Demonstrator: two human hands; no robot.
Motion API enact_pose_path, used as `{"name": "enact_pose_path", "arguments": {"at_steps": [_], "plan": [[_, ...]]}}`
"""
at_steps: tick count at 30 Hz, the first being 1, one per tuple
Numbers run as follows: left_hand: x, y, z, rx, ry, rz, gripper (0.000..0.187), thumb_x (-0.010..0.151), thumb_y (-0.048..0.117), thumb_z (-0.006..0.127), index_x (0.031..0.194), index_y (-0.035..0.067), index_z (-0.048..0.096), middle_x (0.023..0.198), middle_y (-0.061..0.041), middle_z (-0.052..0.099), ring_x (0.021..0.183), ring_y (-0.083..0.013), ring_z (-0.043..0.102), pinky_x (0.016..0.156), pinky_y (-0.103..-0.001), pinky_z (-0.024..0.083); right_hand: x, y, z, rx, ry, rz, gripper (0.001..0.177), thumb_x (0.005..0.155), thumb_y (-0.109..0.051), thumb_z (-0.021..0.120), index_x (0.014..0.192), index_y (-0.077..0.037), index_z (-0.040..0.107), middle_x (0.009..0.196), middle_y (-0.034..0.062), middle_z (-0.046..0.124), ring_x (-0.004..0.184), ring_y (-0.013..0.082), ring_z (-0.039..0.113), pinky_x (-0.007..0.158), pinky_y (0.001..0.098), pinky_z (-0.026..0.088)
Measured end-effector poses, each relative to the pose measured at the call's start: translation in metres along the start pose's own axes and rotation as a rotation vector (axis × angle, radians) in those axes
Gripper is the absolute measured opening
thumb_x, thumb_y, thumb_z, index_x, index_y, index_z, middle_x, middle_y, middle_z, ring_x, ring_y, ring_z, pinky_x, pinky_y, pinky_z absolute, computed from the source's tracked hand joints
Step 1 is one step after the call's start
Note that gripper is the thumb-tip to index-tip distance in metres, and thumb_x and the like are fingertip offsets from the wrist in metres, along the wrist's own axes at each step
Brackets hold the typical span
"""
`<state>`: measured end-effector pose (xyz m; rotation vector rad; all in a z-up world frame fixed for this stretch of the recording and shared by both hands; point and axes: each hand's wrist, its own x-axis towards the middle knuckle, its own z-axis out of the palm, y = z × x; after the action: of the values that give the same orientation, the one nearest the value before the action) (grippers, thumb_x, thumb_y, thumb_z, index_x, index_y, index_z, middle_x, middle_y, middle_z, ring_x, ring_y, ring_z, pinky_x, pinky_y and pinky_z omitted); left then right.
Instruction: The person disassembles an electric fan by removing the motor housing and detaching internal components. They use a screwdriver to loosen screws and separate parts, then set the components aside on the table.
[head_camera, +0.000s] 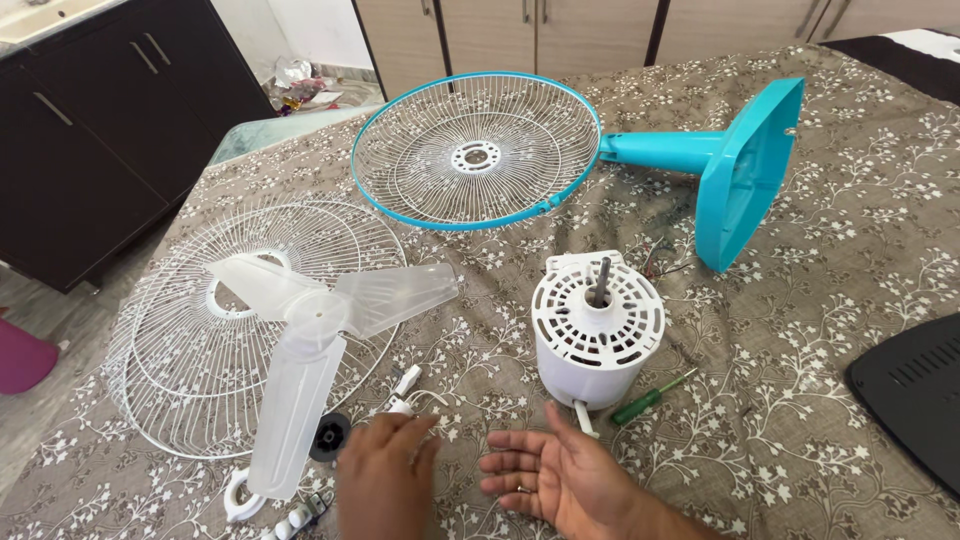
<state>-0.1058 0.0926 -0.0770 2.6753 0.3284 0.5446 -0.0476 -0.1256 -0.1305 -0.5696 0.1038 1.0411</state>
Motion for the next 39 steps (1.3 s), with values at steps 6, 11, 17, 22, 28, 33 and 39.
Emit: {"name": "enact_pose_path", "arguments": {"at_steps": [6,11,17,22,28,33,39], "plan": [[0.012,-0.019,-0.008,0.203,-0.124,-0.002,0.037,0.076,0.022,0.078,0.111,0.035,0.082,0.102,0.002,0.064,0.094,-0.021,0.061,0.085,-0.04,0.046,-0.001,0.003,-0.001,0.029,-0.002,-0.045,0.086,0.094,-0.066,0.034,0.136,0.007,0.052,0.117,0.0211,0.067,0.106,0.03,0.07,0.086,0.0404,0.061],[0.023,-0.013,-0.007,0.246,-0.204,0.036,0.032,0.081,0.025,0.074,0.111,0.036,0.082,0.099,0.001,0.062,0.098,-0.0203,0.059,0.087,-0.041,0.043,-0.005,0.001,0.0,0.047,-0.081,-0.065,0.086,0.094,-0.066,0.036,0.138,0.007,0.049,0.121,0.0211,0.063,0.111,0.0304,0.067,0.089,0.0403,0.06],[0.029,-0.011,-0.009,0.206,-0.19,0.06,0.018,0.081,0.029,0.075,0.097,0.026,0.082,0.102,0.002,0.063,0.099,-0.0211,0.059,0.091,-0.042,0.043,-0.007,-0.001,0.003,0.072,-0.128,-0.059,0.086,0.093,-0.067,0.036,0.139,0.006,0.047,0.123,0.0208,0.061,0.114,0.0305,0.065,0.092,0.0402,0.06],[0.027,-0.014,-0.008,0.208,-0.148,0.121,0.017,0.08,0.028,0.076,0.095,0.021,0.081,0.105,0.0,0.063,0.1,-0.0229,0.058,0.089,-0.043,0.043,-0.008,-0.001,0.004,0.076,-0.142,-0.057,0.087,0.094,-0.067,0.037,0.14,0.006,0.046,0.126,0.021,0.061,0.117,0.0309,0.064,0.096,0.0407,0.059],[0.019,-0.009,0.001,0.104,-0.108,0.151,0.015,0.076,0.025,0.079,0.09,0.02,0.08,0.106,0.0,0.065,0.103,-0.0239,0.059,0.087,-0.043,0.044,-0.006,0.0,0.001,0.061,-0.148,-0.059,0.087,0.093,-0.067,0.036,0.141,0.005,0.045,0.13,0.0211,0.061,0.122,0.0319,0.063,0.102,0.0417,0.057],[-0.014,0.014,0.016,-0.217,-0.043,0.241,0.012,0.071,0.023,0.085,0.083,0.021,0.083,0.104,-0.002,0.07,0.106,-0.0225,0.063,0.093,-0.042,0.045,-0.003,0.002,-0.004,0.068,-0.151,-0.051,0.087,0.093,-0.067,0.036,0.141,0.005,0.046,0.132,0.0212,0.061,0.123,0.0309,0.063,0.104,0.0412,0.055],[-0.018,0.012,0.02,-0.183,-0.072,0.182,0.024,0.074,0.021,0.083,0.098,0.023,0.084,0.118,0.0,0.072,0.119,-0.0247,0.062,0.106,-0.046,0.041,-0.004,0.002,-0.006,0.045,-0.165,-0.051,0.087,0.094,-0.067,0.035,0.142,0.005,0.046,0.133,0.0202,0.061,0.123,0.0294,0.062,0.103,0.0404,0.055]]}}
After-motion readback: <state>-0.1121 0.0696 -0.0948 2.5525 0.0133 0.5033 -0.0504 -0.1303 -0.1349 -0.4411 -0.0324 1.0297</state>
